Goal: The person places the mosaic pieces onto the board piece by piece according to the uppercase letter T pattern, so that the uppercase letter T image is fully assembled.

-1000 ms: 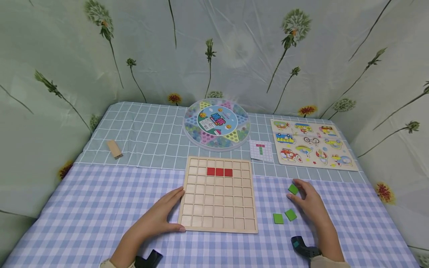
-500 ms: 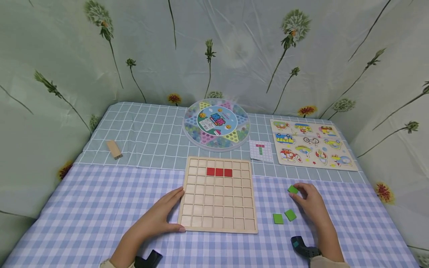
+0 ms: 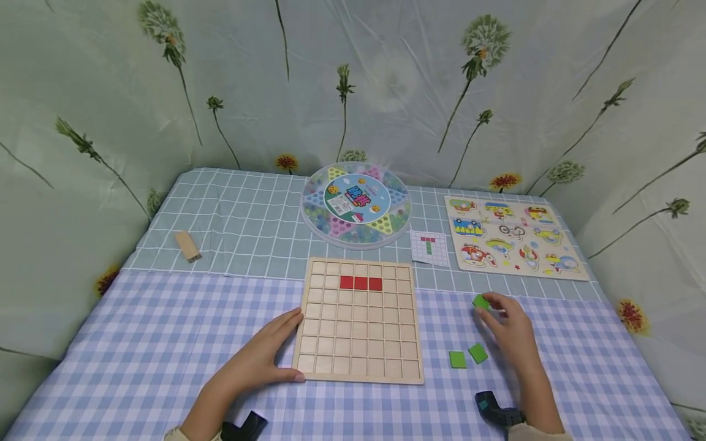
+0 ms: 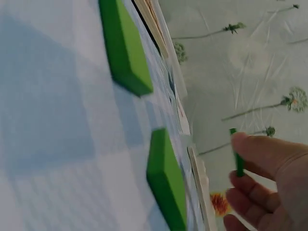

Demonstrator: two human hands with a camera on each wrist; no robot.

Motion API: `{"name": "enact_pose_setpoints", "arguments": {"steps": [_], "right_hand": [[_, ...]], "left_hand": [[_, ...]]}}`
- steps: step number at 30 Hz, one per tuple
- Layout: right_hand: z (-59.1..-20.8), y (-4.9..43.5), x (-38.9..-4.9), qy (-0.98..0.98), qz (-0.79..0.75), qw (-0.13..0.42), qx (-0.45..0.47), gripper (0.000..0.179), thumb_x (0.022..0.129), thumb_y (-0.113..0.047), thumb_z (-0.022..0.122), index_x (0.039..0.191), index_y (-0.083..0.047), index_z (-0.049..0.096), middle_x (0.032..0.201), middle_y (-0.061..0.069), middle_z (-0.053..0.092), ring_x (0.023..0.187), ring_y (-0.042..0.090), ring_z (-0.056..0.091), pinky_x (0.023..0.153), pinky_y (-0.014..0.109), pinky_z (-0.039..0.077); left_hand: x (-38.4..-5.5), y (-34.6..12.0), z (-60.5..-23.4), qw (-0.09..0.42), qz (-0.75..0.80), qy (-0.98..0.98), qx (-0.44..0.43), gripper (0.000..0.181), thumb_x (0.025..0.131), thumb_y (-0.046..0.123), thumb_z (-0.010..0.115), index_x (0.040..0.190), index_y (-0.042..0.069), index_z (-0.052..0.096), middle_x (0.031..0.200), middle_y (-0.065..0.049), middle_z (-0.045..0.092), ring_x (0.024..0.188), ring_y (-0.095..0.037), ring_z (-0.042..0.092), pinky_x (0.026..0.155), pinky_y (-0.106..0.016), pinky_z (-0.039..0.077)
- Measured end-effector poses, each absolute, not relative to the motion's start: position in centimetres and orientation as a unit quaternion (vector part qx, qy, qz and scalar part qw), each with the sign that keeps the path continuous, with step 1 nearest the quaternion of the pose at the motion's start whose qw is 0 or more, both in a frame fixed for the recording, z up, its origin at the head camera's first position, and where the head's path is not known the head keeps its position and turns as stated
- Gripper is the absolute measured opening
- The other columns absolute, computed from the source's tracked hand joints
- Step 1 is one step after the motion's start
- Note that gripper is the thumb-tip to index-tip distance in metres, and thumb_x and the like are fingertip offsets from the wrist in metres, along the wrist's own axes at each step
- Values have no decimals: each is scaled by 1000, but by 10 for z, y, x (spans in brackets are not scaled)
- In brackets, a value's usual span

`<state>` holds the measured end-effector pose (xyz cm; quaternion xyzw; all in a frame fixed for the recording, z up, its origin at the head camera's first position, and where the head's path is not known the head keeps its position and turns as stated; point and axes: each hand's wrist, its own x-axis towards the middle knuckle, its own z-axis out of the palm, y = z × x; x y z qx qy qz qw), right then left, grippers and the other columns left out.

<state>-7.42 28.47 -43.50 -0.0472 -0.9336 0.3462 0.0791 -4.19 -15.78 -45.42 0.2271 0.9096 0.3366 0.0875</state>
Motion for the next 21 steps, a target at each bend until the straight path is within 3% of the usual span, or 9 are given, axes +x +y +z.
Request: {"name": "enact_pose_setpoints", "arguments": {"steps": [6,8,13,17,21], "right_hand": [[-426,262,-77,-908,372,189,33,31,80,-3,66,109,0,59,102,9,55,93,19,48,77,27,37],[-435,257,-85,-892,384,224,75,31,80,-6,67,110,-4,60,102,6,56,93,15,48,76,23,37],[-436,228,-96,-864,418,234,154,33,79,-5,67,111,-6,60,105,4,56,94,15,49,79,26,40],[-417,193,-94,-858,437,200,182,31,78,0,67,108,0,60,103,6,57,92,16,50,77,31,42],[-425,173,-98,-851,453,173,203,31,78,-2,68,108,-2,60,103,4,57,93,17,51,76,35,43]], "left_hand": [[-42,-157,-453,87,335,910,226,106,61,62,68,141,7,28,145,-8,24,130,-29,24,101,-47,26],[-42,-157,-453,89,335,911,226,105,61,62,68,141,7,28,145,-7,24,130,-29,24,101,-47,26],[-42,-157,-453,93,337,909,225,106,61,61,69,142,7,27,145,-7,23,130,-28,24,101,-47,26],[-42,-157,-453,92,338,910,223,106,60,62,68,142,7,27,145,-7,24,130,-29,24,101,-47,26],[-42,-157,-453,92,338,910,223,106,60,63,68,141,7,28,145,-7,24,130,-29,24,101,-48,26]]}}
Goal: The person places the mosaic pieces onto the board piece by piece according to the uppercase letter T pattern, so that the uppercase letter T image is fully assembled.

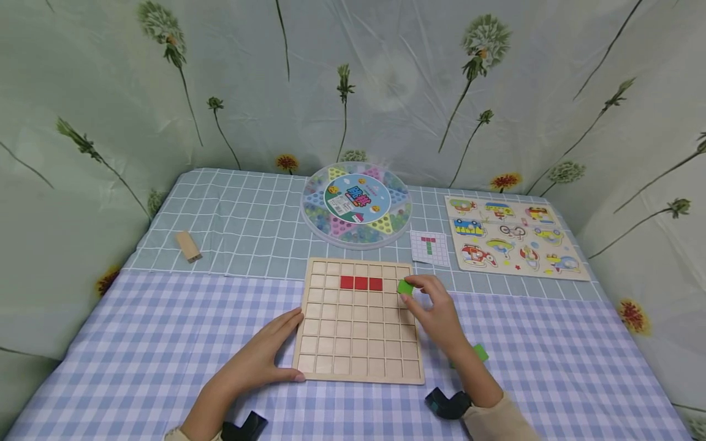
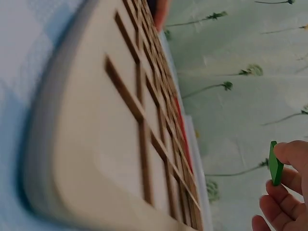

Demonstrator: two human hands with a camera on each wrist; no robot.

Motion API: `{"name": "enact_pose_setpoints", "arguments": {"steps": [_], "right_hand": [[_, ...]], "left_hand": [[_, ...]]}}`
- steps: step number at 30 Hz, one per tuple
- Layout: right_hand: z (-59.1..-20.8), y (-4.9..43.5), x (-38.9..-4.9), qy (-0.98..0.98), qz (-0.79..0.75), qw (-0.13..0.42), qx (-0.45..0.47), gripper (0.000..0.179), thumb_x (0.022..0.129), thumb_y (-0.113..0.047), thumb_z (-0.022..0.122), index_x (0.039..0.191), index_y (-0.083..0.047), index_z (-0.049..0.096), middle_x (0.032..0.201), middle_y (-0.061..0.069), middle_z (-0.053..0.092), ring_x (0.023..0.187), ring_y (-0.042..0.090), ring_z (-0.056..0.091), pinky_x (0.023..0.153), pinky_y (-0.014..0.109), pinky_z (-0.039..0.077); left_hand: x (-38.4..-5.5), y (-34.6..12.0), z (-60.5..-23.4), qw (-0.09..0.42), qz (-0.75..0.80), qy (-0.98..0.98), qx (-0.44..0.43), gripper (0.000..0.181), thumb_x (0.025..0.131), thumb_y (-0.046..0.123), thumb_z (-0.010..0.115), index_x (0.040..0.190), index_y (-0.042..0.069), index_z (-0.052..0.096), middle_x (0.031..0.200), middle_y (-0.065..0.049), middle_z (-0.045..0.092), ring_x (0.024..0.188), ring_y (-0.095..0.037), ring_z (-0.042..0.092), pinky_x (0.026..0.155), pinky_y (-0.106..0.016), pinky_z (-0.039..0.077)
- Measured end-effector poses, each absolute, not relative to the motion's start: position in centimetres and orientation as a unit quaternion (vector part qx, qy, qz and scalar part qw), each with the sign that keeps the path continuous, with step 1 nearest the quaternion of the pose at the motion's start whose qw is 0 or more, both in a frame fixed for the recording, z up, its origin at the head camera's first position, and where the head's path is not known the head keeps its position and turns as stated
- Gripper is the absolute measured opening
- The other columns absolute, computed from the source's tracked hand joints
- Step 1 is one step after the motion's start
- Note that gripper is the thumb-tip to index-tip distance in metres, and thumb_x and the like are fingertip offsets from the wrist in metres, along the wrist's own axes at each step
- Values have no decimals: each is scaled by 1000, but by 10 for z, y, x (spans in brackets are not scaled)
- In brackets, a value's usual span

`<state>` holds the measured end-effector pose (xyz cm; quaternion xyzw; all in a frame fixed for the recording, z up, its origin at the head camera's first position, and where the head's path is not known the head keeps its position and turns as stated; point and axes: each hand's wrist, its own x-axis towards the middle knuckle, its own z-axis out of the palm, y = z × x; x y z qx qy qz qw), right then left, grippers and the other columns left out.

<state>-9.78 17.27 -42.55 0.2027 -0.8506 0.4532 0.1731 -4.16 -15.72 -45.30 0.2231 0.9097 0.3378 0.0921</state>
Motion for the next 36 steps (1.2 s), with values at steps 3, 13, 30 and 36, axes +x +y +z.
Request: {"name": "enact_pose_setpoints", "arguments": {"steps": [3,13,30,36], "right_hand": [[-434,160,-100,-857,448,152,205,33,76,-3,70,107,-3,61,103,2,57,92,16,53,76,33,45],[-451,132,-108,-868,460,40,184,27,77,-12,71,102,-11,63,101,-5,56,98,12,51,86,33,43],[-454,115,-118,-909,372,34,184,24,76,-21,72,99,-19,67,90,-6,54,89,15,48,76,36,35],[-448,120,-114,-908,376,-7,183,35,76,-24,72,110,-19,63,101,-5,53,99,17,45,84,39,35]], "left_hand": [[-42,-157,-453,92,337,910,224,106,60,63,67,141,7,28,145,-7,24,130,-29,24,101,-48,26],[-42,-158,-452,88,335,910,226,106,61,63,67,141,6,27,145,-7,24,130,-29,24,101,-47,26],[-41,-158,-451,84,338,910,227,106,61,63,67,141,6,28,145,-7,24,130,-29,24,101,-47,26],[-41,-157,-453,83,341,909,225,106,60,62,68,141,6,28,145,-6,24,129,-28,25,101,-47,26]]}}
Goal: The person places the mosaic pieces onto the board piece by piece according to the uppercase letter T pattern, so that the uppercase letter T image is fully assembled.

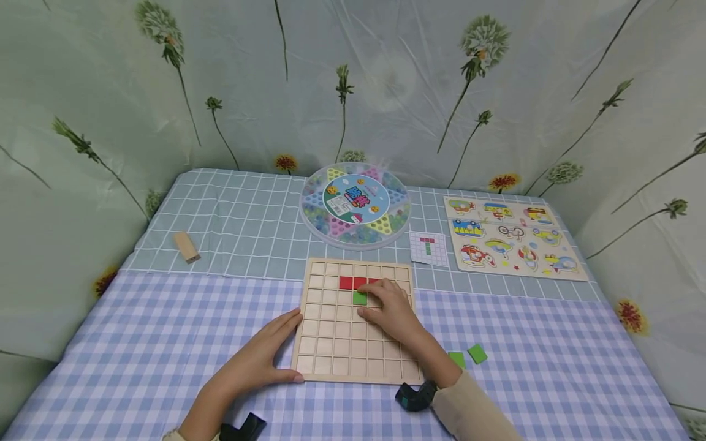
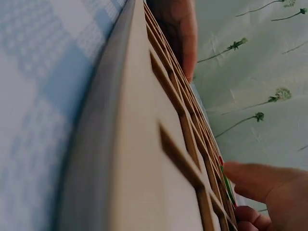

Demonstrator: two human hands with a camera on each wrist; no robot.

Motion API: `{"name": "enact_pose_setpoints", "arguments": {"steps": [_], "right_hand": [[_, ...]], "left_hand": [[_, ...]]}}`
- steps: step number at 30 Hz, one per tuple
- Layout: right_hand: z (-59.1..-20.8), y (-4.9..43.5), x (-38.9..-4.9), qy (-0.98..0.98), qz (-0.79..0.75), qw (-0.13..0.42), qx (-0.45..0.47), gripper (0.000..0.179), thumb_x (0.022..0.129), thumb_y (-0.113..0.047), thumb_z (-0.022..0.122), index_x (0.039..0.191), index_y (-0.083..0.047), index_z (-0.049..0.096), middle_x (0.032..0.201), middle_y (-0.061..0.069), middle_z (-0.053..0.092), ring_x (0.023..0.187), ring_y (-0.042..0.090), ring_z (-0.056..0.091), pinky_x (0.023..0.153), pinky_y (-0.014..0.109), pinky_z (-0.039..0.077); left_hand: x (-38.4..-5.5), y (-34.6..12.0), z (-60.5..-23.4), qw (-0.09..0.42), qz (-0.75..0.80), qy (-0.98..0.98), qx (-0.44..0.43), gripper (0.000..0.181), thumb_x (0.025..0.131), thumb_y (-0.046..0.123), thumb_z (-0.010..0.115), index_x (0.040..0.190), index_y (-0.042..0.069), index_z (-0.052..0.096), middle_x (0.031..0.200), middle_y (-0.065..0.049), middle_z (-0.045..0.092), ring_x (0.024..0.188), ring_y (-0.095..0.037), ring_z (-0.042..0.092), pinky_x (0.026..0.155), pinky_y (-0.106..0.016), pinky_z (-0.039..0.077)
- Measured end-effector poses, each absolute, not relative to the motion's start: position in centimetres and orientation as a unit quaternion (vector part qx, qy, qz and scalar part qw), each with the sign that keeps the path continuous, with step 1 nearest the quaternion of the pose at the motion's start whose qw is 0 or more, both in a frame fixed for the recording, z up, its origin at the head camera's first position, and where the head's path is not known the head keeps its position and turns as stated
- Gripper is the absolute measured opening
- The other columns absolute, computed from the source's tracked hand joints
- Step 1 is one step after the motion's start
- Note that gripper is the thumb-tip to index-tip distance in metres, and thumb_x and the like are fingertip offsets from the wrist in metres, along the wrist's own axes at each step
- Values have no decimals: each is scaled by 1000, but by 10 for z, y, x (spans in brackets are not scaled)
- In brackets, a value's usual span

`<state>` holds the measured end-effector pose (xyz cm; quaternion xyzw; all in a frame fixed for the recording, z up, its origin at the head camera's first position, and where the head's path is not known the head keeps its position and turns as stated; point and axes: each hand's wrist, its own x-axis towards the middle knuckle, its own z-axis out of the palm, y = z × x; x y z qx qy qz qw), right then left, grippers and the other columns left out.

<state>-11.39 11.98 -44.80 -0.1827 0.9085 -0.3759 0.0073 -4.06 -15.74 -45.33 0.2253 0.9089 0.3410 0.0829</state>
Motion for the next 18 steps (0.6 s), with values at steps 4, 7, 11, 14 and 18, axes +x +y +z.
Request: {"name": "enact_pose_setpoints", "arguments": {"steps": [4,7,11,14,18], "right_hand": [[-441,132,-109,887,-418,31,-196,45,78,-24,70,120,-16,57,114,-2,50,109,17,44,91,41,37],[-432,145,-105,873,-435,21,-218,51,78,-22,71,124,-11,53,121,3,48,113,20,44,91,43,39],[-420,167,-97,870,-437,-3,-229,59,74,-20,74,126,-8,50,127,4,45,119,22,40,93,47,37],[-412,184,-87,872,-437,-15,-220,63,71,-19,76,128,-11,49,130,2,44,121,21,38,95,48,35],[-399,202,-72,881,-423,-44,-206,67,69,-14,78,128,-8,48,129,7,45,118,23,40,92,50,36]], "left_hand": [[-41,-157,-453,87,339,910,224,106,60,61,69,142,8,28,146,-4,24,130,-26,24,102,-45,26],[-41,-157,-453,88,341,909,222,106,59,61,70,142,8,28,146,-3,24,130,-24,23,102,-44,25],[-40,-157,-454,78,338,910,227,105,60,61,70,141,8,29,145,-4,25,130,-25,25,101,-45,27],[-40,-158,-454,71,334,911,233,104,61,61,69,141,8,29,145,-6,26,129,-27,26,100,-47,28],[-40,-158,-453,79,336,909,233,104,62,62,67,142,8,27,145,-6,24,129,-28,25,100,-48,27]]}}
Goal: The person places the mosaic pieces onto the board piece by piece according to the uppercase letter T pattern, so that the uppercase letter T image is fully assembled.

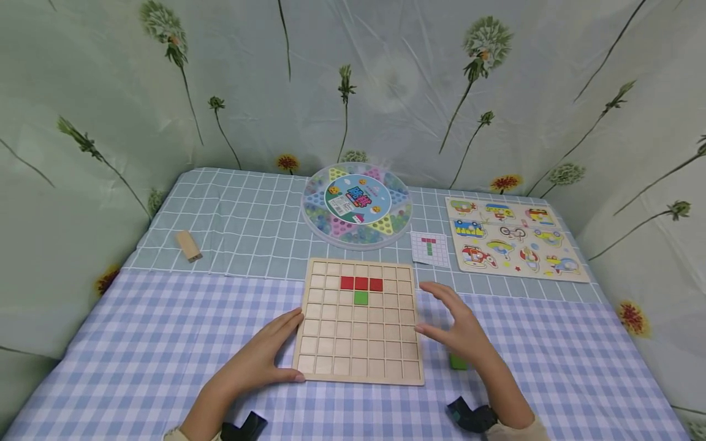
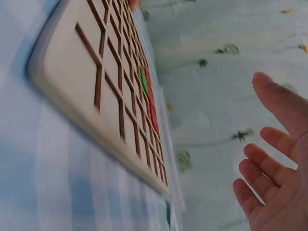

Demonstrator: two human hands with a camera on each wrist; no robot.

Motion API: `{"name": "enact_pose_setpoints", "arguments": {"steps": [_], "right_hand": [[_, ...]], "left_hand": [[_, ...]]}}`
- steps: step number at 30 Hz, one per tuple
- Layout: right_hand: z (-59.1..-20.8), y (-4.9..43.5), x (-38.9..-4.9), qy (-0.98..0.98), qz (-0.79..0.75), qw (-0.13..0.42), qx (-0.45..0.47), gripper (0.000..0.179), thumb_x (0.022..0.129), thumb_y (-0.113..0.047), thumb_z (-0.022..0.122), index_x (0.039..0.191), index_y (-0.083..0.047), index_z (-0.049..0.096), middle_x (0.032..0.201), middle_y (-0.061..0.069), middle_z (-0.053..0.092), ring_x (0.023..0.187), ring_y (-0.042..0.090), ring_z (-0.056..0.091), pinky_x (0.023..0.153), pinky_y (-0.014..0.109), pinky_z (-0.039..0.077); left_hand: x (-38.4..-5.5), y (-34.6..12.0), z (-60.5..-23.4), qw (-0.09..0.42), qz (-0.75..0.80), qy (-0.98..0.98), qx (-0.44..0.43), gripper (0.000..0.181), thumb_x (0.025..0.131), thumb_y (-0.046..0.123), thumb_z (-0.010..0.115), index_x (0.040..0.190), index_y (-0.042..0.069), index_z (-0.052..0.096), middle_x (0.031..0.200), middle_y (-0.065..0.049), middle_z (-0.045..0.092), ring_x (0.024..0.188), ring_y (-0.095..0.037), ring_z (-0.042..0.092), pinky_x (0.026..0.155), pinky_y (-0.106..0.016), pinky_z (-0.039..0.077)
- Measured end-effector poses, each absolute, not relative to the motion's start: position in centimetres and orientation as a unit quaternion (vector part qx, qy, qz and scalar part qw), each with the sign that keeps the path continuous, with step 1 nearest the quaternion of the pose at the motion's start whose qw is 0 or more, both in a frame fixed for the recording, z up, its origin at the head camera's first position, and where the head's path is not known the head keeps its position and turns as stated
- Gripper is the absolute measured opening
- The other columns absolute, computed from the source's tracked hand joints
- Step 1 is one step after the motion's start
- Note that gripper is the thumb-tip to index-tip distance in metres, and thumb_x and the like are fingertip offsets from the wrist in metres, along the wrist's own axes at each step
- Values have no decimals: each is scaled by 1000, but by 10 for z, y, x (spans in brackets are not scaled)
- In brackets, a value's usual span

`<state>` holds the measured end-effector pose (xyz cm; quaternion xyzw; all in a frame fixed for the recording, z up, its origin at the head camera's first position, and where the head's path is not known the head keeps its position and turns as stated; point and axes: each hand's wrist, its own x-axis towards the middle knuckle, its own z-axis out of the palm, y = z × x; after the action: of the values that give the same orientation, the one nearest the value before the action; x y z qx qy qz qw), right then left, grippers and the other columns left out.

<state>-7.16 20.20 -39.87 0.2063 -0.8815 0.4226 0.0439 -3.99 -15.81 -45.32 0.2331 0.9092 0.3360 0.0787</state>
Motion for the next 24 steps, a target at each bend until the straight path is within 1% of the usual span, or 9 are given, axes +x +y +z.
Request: {"name": "enact_pose_setpoints", "arguments": {"steps": [1,4,6,8,11,15,18,21,24], "right_hand": [[-399,208,-69,-884,418,51,202,68,68,-14,78,128,-7,47,130,7,45,117,23,40,91,50,36],[-400,222,-60,-892,411,57,178,71,66,-12,80,128,-5,47,130,8,45,114,25,42,89,52,37],[-410,234,-58,-896,408,58,165,73,65,-14,80,130,-7,46,130,4,44,112,24,43,88,51,37],[-412,240,-53,-899,405,60,156,74,64,-12,81,129,-7,46,129,5,45,109,26,44,87,49,37],[-417,247,-46,-906,392,64,148,74,64,-13,81,128,-5,46,126,5,48,105,24,46,85,38,38],[-426,254,-37,-911,381,69,145,73,64,-13,81,128,-4,46,122,6,50,102,18,45,81,22,37],[-434,257,-31,-914,373,73,144,74,62,-13,82,126,-3,48,120,8,52,98,14,46,78,17,36],[-440,259,-27,-919,366,64,134,74,60,-14,83,125,-4,49,119,8,52,94,14,47,76,17,37],[-441,260,-25,-928,354,33,111,73,61,-21,82,126,-8,49,121,6,52,92,13,47,78,21,38]], "left_hand": [[-40,-158,-453,83,339,909,228,104,62,61,68,142,9,27,145,-4,24,130,-26,24,101,-46,26],[-40,-158,-453,87,338,909,228,104,62,62,67,142,8,27,146,-5,23,130,-27,24,101,-47,26],[-40,-158,-453,85,337,909,229,104,62,62,67,142,8,28,145,-5,24,130,-27,24,101,-47,26],[-40,-158,-453,84,337,909,231,104,62,62,67,141,8,28,145,-6,24,130,-28,24,100,-48,26],[-41,-158,-454,84,337,909,231,104,62,62,67,142,8,27,146,-6,23,130,-28,24,101,-47,26],[-41,-159,-455,84,336,909,232,105,62,62,67,142,8,27,146,-6,23,130,-27,23,101,-47,26],[-41,-158,-455,83,334,910,233,105,62,63,66,142,8,27,146,-6,23,130,-28,24,101,-47,26],[-40,-158,-454,80,333,910,232,105,62,63,66,141,7,27,145,-7,24,130,-29,24,101,-48,25],[-40,-158,-454,76,331,912,230,105,61,62,67,141,7,28,145,-7,25,130,-28,24,102,-47,25]]}}
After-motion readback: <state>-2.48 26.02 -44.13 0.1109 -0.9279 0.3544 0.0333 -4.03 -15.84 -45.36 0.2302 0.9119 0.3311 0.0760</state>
